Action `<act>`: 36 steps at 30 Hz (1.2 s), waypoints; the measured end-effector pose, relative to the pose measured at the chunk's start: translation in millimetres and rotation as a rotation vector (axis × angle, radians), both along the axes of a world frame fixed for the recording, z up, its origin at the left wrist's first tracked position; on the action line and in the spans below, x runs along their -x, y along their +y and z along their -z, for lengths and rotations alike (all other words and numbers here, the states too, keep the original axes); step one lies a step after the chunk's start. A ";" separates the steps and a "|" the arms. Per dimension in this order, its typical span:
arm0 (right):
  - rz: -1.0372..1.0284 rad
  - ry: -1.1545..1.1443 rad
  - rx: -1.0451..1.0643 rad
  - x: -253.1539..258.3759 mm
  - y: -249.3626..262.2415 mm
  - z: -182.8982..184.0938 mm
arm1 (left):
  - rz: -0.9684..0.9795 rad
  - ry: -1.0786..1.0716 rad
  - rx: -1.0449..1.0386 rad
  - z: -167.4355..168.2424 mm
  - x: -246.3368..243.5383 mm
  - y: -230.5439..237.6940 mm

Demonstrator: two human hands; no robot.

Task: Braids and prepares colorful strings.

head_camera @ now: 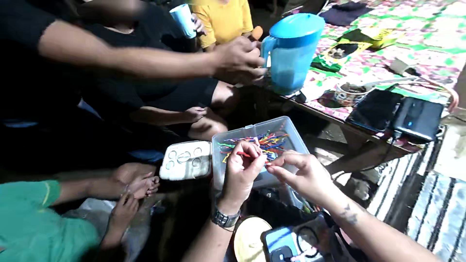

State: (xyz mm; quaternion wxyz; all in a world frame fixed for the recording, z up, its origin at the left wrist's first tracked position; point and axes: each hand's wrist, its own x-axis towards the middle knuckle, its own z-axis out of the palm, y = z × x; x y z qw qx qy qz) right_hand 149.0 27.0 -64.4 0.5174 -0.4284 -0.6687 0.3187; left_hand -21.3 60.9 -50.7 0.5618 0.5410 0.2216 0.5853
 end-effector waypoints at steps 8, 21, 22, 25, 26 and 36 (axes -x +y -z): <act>-0.030 -0.029 -0.003 1.1 1.8 2.3 | 0.009 0.082 -0.101 10.3 -1.7 0.6; 0.010 -0.020 -0.038 5.4 11.0 6.0 | -0.011 0.170 -0.122 11.6 -1.6 4.8; -0.002 -0.068 -0.048 5.5 10.6 6.7 | -0.039 0.163 -0.133 12.1 -0.3 6.4; 0.011 -0.141 -0.077 7.4 11.2 10.1 | -0.094 0.135 -0.124 11.1 2.9 9.8; 0.040 -0.130 -0.092 8.2 12.0 10.4 | -0.090 0.124 -0.113 11.3 3.1 9.4; 0.075 -0.140 -0.122 7.3 11.0 11.7 | -0.046 0.186 -0.190 17.8 3.6 4.6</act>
